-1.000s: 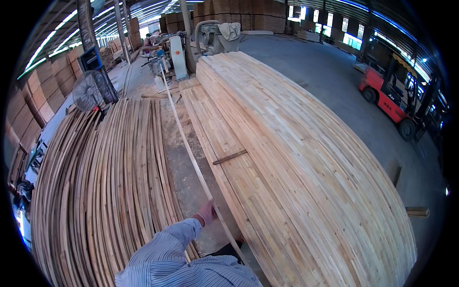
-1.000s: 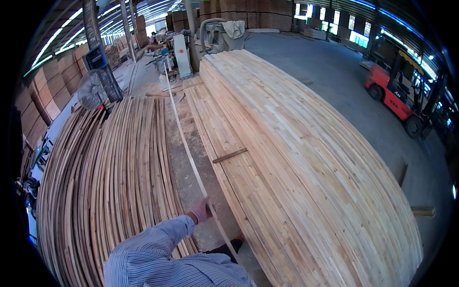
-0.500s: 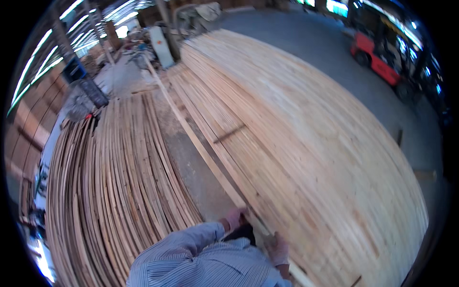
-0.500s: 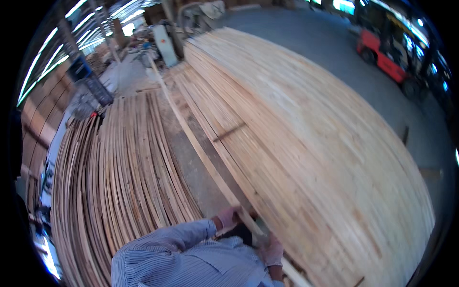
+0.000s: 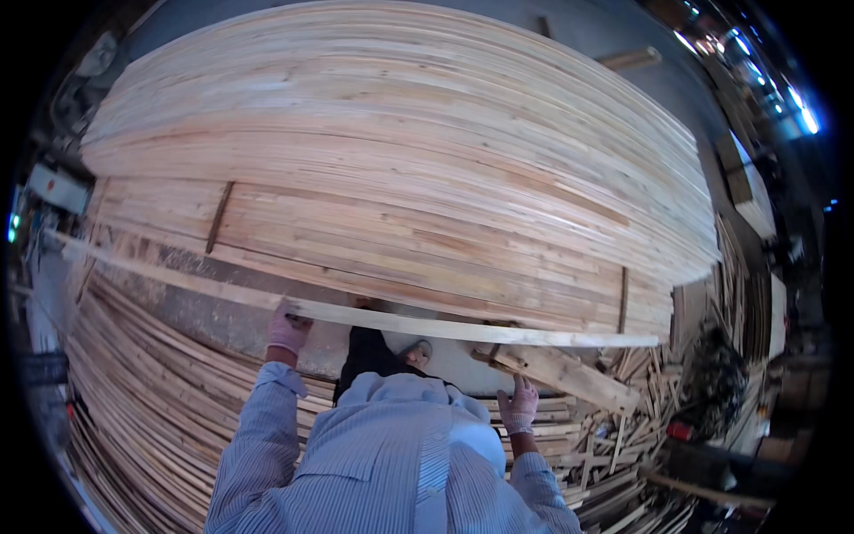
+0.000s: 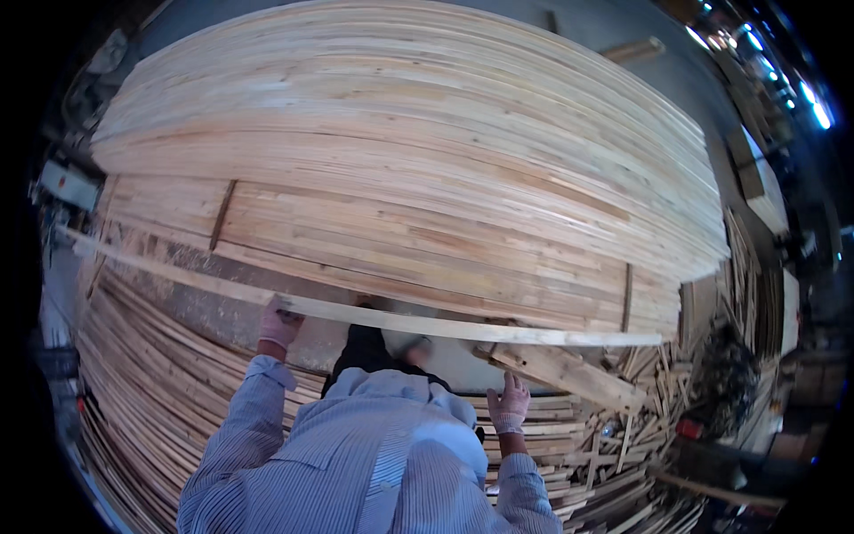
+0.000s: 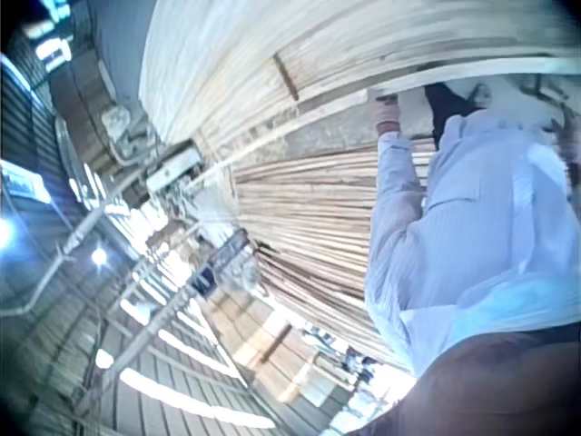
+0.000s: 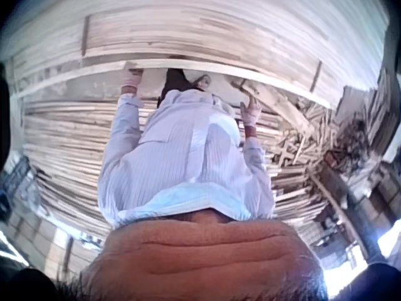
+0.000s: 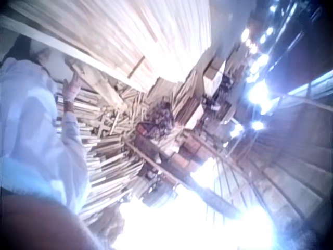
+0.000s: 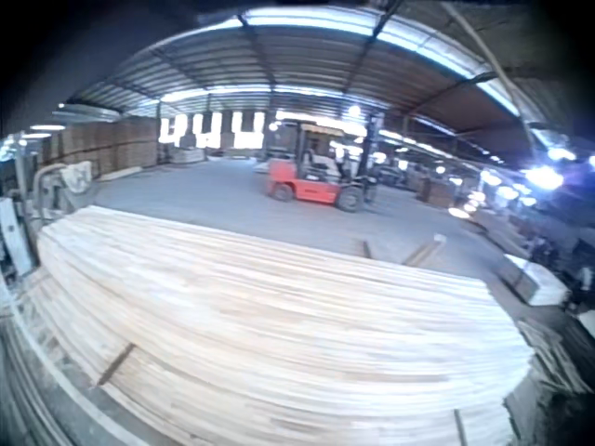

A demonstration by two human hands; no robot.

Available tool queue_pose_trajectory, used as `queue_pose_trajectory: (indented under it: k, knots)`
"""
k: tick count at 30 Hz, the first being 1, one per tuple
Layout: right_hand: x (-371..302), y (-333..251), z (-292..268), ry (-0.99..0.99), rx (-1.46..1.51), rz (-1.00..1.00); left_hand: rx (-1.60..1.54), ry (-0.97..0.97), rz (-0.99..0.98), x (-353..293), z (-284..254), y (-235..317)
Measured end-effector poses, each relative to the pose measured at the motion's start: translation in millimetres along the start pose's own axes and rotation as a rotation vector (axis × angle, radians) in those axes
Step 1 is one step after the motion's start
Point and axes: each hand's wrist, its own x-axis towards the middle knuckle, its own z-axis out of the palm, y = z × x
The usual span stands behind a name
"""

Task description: The person repeatedly picks up long wooden planks from a large stack and places them onto a separate pile on the floor. The action is performed continuously by hand, moving planks one at a time from the main stack to the new pile.

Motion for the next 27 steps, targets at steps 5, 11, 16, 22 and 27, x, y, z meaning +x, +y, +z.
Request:
queue_pose_trajectory:
  k: [5, 11, 16, 22, 27]
  knots:
    - [6, 21, -1, 0.075, -0.039, 0.138, 0.004, 0.013, -0.004, -18, 14, 12]
    - [45, 64, -15, 0.462, -0.166, -0.145, -0.115, -0.217, -0.024, 4, -25, 8]
    - [89, 49, -107, 0.392, -0.21, -0.248, 0.517, -0.313, 0.466, -13, -40, 4]
    - [109, 49, -152, -0.304, 0.023, 0.053, -0.431, 0.016, 0.127, -33, -1, 16]
    - [105, 72, -153, -0.323, -0.318, -0.146, -0.717, -0.259, 0.012, -102, 35, 43]
